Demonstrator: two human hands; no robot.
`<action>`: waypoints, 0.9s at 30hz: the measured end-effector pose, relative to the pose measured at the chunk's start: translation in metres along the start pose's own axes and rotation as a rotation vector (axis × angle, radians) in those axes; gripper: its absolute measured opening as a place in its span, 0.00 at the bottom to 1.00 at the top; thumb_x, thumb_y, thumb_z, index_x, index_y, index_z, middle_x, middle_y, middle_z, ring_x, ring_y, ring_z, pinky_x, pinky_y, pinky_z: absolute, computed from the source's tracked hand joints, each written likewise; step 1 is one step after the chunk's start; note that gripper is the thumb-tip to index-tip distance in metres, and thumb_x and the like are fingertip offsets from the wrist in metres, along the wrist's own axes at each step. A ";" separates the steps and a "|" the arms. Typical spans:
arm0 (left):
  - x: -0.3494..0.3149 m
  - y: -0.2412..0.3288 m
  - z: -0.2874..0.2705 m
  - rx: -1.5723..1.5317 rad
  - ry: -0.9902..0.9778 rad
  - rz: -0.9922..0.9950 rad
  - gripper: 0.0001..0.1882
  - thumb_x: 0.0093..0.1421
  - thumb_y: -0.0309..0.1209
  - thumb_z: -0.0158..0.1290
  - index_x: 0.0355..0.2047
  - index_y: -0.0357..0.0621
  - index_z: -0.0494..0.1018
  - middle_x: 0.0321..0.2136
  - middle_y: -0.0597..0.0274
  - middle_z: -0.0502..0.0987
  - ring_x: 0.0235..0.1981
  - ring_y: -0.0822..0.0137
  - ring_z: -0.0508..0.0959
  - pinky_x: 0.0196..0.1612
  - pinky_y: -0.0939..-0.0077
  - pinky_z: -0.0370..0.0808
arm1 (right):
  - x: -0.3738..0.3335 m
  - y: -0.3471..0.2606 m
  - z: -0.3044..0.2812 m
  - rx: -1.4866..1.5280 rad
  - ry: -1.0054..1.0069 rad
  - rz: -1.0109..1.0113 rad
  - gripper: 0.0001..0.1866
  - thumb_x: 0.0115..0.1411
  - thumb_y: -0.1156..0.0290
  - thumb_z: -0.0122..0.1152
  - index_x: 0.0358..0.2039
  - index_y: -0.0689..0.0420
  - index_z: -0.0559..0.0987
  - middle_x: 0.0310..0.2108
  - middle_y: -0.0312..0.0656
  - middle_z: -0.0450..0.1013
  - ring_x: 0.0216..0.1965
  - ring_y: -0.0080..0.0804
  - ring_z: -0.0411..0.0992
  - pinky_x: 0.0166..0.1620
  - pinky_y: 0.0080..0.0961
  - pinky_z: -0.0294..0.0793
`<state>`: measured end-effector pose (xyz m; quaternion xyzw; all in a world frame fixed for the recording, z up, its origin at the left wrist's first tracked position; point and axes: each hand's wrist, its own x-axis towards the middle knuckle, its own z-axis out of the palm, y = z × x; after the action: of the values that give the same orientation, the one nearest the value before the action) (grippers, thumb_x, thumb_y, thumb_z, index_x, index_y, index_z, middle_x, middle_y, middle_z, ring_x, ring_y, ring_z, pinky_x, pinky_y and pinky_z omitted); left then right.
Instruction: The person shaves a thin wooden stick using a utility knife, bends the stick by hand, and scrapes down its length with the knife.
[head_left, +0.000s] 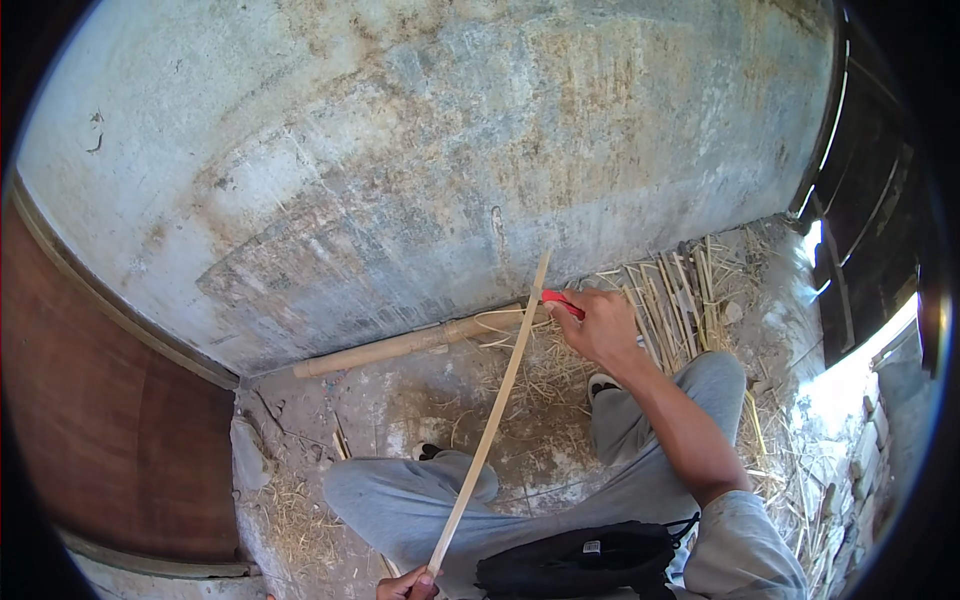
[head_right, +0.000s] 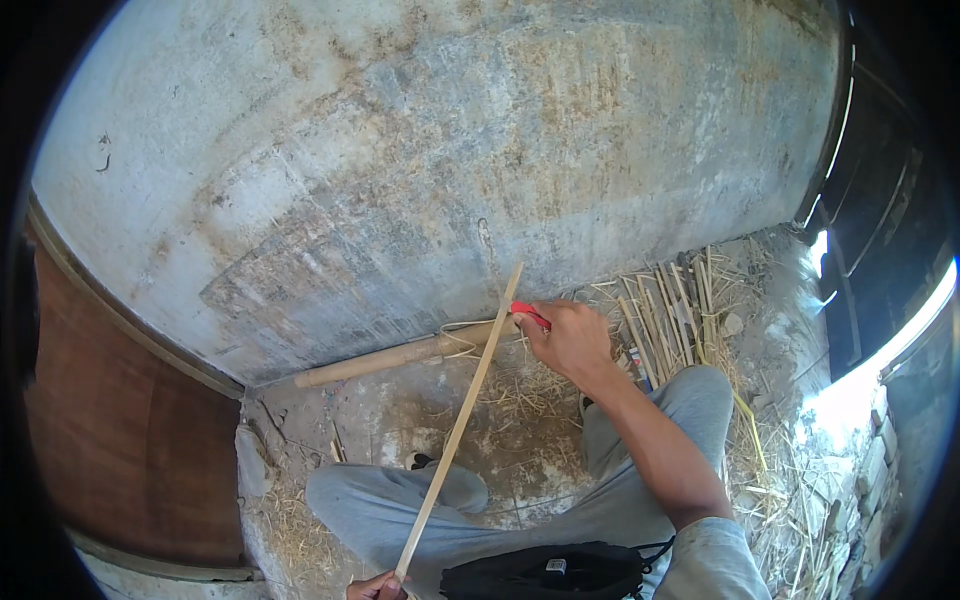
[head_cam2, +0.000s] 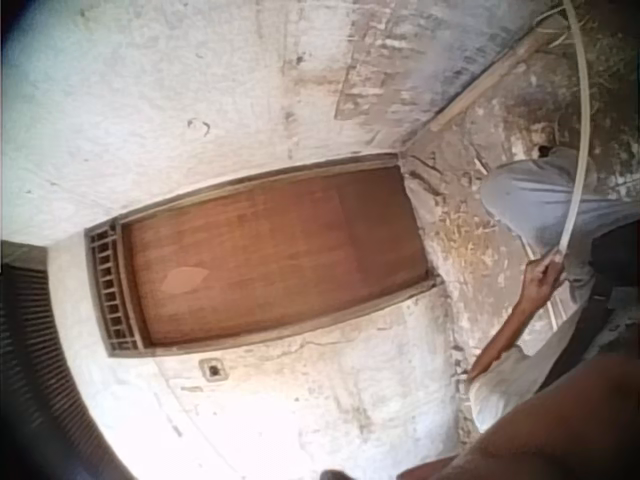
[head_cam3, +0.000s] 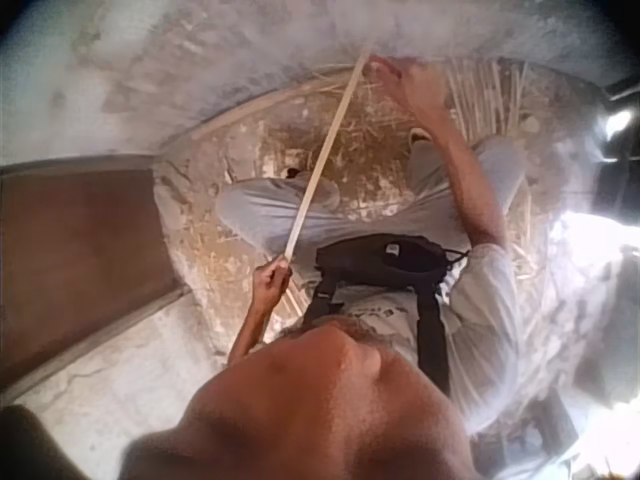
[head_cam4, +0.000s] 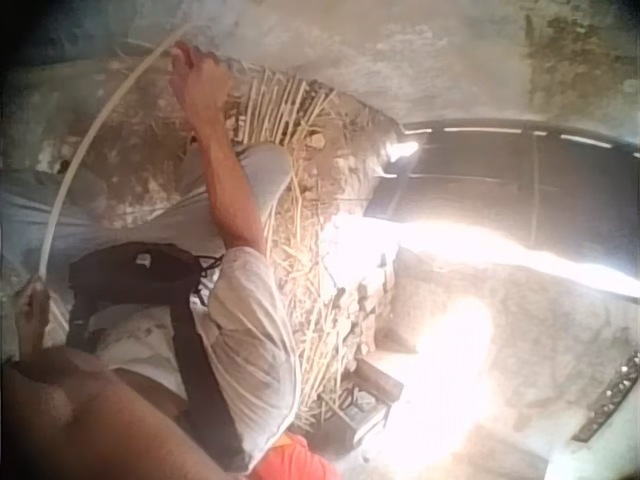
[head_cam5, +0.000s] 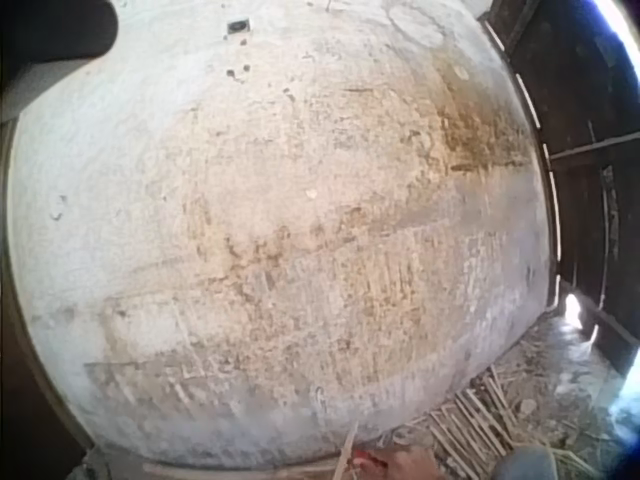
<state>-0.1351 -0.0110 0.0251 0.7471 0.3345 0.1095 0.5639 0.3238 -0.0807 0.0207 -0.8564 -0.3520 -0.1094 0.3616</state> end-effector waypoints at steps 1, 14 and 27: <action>-0.001 0.000 -0.004 0.090 0.008 0.067 0.16 0.70 0.40 0.47 0.34 0.40 0.75 0.13 0.74 0.63 0.13 0.82 0.60 0.17 0.82 0.57 | -0.001 0.000 0.001 0.001 0.001 -0.009 0.15 0.58 0.53 0.62 0.33 0.51 0.85 0.28 0.46 0.79 0.27 0.48 0.78 0.30 0.43 0.76; -0.037 -0.015 -0.027 0.074 -0.047 -0.063 0.18 0.70 0.40 0.48 0.43 0.36 0.77 0.15 0.74 0.64 0.14 0.82 0.59 0.18 0.82 0.57 | 0.021 0.044 -0.003 -0.053 0.005 0.244 0.19 0.59 0.51 0.59 0.33 0.54 0.85 0.27 0.50 0.78 0.30 0.50 0.78 0.33 0.44 0.77; 0.002 0.009 -0.013 -0.312 -0.078 -0.488 0.19 0.70 0.43 0.47 0.26 0.44 0.70 0.14 0.74 0.59 0.12 0.81 0.56 0.15 0.83 0.52 | 0.004 0.024 -0.013 -0.085 -0.157 0.328 0.23 0.58 0.49 0.60 0.29 0.60 0.83 0.23 0.54 0.76 0.29 0.53 0.78 0.36 0.45 0.75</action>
<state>-0.1369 -0.0007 0.0376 0.5524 0.4613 -0.0081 0.6942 0.3443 -0.1000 0.0188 -0.9227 -0.2299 0.0034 0.3095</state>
